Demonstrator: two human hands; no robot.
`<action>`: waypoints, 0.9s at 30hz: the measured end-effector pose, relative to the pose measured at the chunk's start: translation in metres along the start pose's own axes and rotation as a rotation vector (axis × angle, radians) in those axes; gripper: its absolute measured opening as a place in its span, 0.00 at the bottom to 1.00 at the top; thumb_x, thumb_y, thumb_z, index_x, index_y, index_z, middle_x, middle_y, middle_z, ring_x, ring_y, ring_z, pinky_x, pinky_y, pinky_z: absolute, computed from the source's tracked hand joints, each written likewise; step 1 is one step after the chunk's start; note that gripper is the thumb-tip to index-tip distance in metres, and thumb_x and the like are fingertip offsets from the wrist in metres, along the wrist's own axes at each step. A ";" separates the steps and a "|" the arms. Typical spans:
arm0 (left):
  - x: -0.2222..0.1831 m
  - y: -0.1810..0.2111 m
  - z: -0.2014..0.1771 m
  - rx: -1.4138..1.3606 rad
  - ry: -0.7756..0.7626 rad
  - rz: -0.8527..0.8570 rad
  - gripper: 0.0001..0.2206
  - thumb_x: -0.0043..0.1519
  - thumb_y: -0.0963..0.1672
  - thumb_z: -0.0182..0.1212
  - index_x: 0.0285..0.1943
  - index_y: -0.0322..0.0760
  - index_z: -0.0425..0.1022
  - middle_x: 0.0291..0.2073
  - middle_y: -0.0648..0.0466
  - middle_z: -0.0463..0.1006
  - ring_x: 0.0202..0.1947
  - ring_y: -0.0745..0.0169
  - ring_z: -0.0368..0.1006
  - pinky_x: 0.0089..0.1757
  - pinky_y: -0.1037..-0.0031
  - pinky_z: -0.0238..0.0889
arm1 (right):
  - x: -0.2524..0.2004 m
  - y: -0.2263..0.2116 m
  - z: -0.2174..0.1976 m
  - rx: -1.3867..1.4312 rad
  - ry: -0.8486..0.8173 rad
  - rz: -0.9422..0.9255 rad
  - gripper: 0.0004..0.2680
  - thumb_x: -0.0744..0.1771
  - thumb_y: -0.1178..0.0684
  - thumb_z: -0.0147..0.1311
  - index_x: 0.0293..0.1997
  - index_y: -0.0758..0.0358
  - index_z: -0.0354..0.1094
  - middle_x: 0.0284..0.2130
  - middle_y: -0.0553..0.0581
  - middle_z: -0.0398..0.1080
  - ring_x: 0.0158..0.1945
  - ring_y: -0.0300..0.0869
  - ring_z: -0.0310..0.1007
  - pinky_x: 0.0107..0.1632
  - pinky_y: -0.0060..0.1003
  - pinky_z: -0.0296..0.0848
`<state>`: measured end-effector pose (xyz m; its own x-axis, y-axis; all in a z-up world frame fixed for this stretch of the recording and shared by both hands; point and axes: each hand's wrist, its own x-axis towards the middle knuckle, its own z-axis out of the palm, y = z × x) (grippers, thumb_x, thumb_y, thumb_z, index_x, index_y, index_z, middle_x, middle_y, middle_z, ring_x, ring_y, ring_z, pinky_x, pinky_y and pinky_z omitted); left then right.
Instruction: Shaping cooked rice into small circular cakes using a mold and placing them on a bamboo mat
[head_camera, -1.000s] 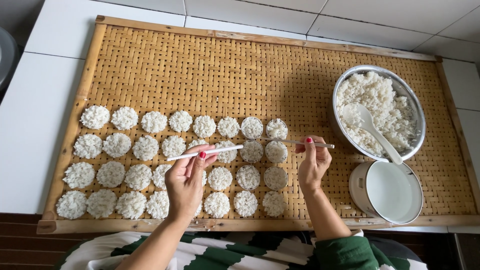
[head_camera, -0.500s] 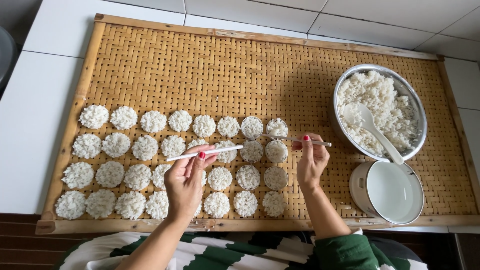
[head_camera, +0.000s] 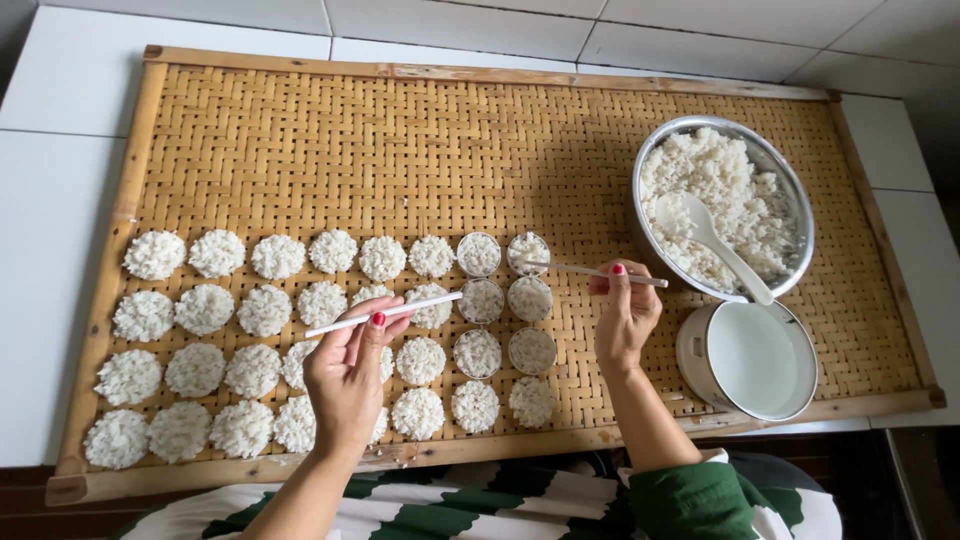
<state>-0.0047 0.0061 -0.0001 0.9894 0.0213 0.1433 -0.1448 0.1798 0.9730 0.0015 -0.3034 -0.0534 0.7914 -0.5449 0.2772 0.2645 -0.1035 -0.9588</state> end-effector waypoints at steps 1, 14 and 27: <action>0.000 -0.001 0.000 -0.004 -0.010 0.003 0.13 0.67 0.38 0.51 0.59 0.23 0.70 0.52 0.37 0.79 0.51 0.46 0.81 0.54 0.68 0.78 | -0.001 0.004 0.000 -0.002 0.009 -0.006 0.05 0.72 0.56 0.48 0.43 0.64 0.70 0.30 0.55 0.72 0.31 0.37 0.69 0.38 0.30 0.71; -0.003 0.006 0.004 0.045 -0.008 0.039 0.11 0.67 0.36 0.51 0.56 0.23 0.72 0.51 0.37 0.80 0.50 0.45 0.81 0.54 0.67 0.79 | 0.000 0.008 -0.035 0.057 0.096 0.093 0.05 0.71 0.56 0.49 0.41 0.63 0.71 0.28 0.54 0.72 0.30 0.37 0.70 0.37 0.30 0.72; -0.002 0.001 0.007 0.103 -0.013 0.002 0.11 0.67 0.37 0.50 0.55 0.21 0.73 0.50 0.35 0.80 0.50 0.43 0.82 0.54 0.65 0.79 | 0.007 0.010 -0.032 0.127 0.110 0.109 0.05 0.71 0.55 0.51 0.42 0.63 0.72 0.29 0.55 0.73 0.32 0.39 0.72 0.39 0.32 0.74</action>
<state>-0.0063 -0.0010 0.0015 0.9890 0.0089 0.1474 -0.1477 0.0781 0.9859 -0.0082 -0.3347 -0.0627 0.7561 -0.6354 0.1570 0.2532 0.0628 -0.9654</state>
